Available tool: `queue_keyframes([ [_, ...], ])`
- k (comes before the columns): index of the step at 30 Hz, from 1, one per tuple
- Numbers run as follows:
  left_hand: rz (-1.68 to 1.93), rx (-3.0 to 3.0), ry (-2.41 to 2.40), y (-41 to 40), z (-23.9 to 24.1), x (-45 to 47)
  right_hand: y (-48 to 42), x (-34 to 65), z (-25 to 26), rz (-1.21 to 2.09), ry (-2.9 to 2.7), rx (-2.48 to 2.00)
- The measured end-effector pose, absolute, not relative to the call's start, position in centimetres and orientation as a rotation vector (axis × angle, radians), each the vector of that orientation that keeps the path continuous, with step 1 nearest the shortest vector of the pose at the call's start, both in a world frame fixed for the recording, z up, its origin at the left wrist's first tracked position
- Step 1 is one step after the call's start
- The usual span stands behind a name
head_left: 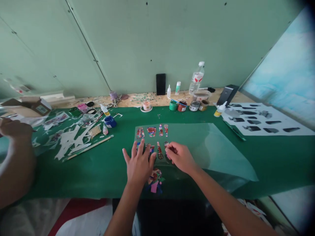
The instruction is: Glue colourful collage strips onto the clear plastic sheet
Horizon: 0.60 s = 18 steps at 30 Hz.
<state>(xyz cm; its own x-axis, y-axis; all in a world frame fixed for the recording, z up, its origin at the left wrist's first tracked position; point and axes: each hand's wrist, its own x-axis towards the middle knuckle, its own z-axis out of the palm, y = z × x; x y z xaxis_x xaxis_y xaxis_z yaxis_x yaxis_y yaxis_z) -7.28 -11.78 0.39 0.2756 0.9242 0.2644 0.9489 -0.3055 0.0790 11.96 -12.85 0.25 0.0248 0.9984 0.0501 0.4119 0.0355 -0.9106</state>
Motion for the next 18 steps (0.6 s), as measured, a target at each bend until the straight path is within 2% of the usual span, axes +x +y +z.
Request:
queue_keyframes([
  [18, -0.284, -2.564, -1.695, -12.4, 1.6, -8.0, -12.8, 12.0, 0.0, 0.890, -1.495, -1.494],
])
